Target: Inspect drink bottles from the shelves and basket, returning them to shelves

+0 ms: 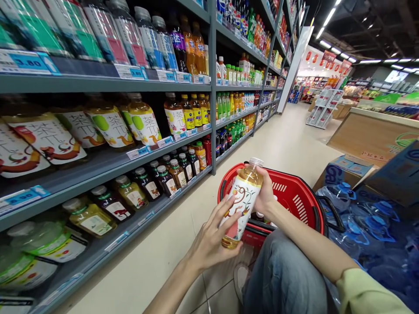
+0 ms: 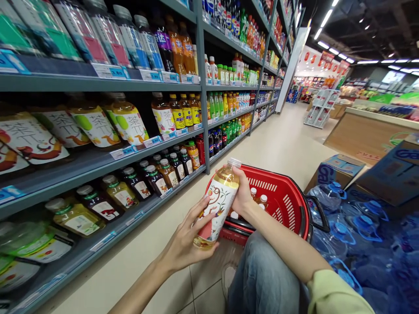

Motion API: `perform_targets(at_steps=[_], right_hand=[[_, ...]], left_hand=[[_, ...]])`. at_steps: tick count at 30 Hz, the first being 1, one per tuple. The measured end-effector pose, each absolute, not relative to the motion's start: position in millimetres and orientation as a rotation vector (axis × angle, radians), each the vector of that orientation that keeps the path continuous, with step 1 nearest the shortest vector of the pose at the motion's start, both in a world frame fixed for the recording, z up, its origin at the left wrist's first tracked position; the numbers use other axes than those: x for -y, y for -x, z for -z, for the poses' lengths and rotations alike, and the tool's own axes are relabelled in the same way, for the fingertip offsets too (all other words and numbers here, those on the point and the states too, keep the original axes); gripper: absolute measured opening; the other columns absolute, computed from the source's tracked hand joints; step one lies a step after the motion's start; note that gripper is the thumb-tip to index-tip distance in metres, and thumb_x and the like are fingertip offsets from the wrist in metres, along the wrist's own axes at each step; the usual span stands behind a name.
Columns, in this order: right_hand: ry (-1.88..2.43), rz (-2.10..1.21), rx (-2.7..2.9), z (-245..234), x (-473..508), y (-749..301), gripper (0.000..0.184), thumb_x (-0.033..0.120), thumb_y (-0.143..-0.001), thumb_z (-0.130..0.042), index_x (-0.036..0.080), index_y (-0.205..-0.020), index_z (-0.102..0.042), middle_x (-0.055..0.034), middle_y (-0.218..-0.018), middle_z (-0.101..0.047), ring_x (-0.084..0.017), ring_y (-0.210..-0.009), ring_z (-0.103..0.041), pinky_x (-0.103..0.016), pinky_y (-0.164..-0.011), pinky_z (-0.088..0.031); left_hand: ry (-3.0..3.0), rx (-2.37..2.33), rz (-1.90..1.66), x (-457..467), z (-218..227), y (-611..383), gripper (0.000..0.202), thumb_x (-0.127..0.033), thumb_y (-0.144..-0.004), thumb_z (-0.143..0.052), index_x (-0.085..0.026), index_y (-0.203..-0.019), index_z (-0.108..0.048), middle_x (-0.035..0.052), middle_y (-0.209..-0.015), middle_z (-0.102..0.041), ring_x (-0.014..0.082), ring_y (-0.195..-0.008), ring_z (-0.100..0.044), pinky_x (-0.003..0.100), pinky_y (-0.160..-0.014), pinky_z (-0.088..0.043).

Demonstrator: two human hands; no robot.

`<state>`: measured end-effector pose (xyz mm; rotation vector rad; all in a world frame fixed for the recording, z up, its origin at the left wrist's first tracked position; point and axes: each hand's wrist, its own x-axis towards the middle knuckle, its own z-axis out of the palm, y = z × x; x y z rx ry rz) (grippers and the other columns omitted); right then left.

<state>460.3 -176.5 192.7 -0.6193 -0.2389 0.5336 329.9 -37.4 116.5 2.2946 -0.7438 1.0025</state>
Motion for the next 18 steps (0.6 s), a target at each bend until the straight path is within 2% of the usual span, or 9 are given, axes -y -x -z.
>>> perform_targets(at_steps=[5, 7, 9, 12, 15, 18], right_hand=[[0.617, -0.481, 0.220, -192.4, 174.2, -461.8, 0.028, 0.039, -0.074, -0.072, 0.019, -0.093, -0.068, -0.0028, -0.090, -0.075, -0.024, -0.088, -0.071, -0.040, -0.083, -0.059], [0.632, -0.457, 0.211, -191.0, 174.3, -462.0, 0.028, 0.039, -0.072, -0.073, 0.019, -0.092, -0.068, -0.0024, -0.089, -0.075, -0.024, -0.088, -0.071, -0.040, -0.083, -0.059], [0.644, -0.442, 0.200, -188.9, 174.2, -461.3, 0.027, 0.038, -0.071, -0.074, 0.020, -0.092, -0.068, -0.0019, -0.088, -0.075, -0.024, -0.088, -0.071, -0.040, -0.084, -0.059], [0.656, -0.484, 0.191, -185.3, 172.7, -458.5, 0.024, 0.035, -0.072, -0.074, 0.021, -0.091, -0.067, -0.0013, -0.085, -0.075, -0.024, -0.087, -0.071, -0.040, -0.084, -0.059], [0.670, -0.545, 0.150, -183.2, 170.4, -455.1, 0.022, 0.034, -0.073, -0.073, 0.020, -0.089, -0.068, -0.0027, -0.081, -0.074, -0.026, -0.084, -0.071, -0.041, -0.081, -0.059], [0.695, -0.612, 0.101, -181.9, 169.4, -453.2, 0.023, 0.036, -0.072, -0.073, 0.018, -0.086, -0.068, -0.0043, -0.078, -0.074, -0.026, -0.080, -0.071, -0.041, -0.078, -0.060]], left_hand=[[-2.260, 0.415, -0.931, 45.1, -116.6, -331.7, 0.092, -0.018, -0.075, -0.069, -0.022, -0.155, -0.026, 0.0186, -0.158, -0.034, 0.0343, -0.143, -0.041, 0.051, -0.110, -0.047], [-2.235, 0.280, -0.839, 47.7, -117.0, -332.5, 0.099, -0.019, -0.072, -0.071, -0.023, -0.157, -0.021, 0.0174, -0.151, -0.045, 0.0332, -0.135, -0.052, 0.049, -0.105, -0.052], [-2.192, 0.173, -0.717, 48.1, -117.4, -333.7, 0.103, -0.020, -0.070, -0.074, -0.025, -0.157, -0.019, 0.0144, -0.139, -0.058, 0.0300, -0.118, -0.065, 0.044, -0.094, -0.059], [-2.115, 0.078, -0.550, 43.2, -117.8, -335.9, 0.099, -0.024, -0.069, -0.077, -0.025, -0.154, -0.027, 0.0104, -0.125, -0.069, 0.0276, -0.103, -0.071, 0.041, -0.085, -0.061], [-2.038, 0.049, -0.391, 34.5, -117.1, -336.7, 0.084, -0.031, -0.068, -0.080, -0.021, -0.143, -0.043, 0.0097, -0.121, -0.071, 0.0276, -0.102, -0.071, 0.042, -0.088, -0.059], [-1.910, 0.093, -0.256, 27.2, -112.8, -335.6, 0.075, -0.037, -0.069, -0.081, -0.018, -0.134, -0.050, 0.0107, -0.120, -0.071, 0.0269, -0.101, -0.070, 0.041, -0.088, -0.059]])
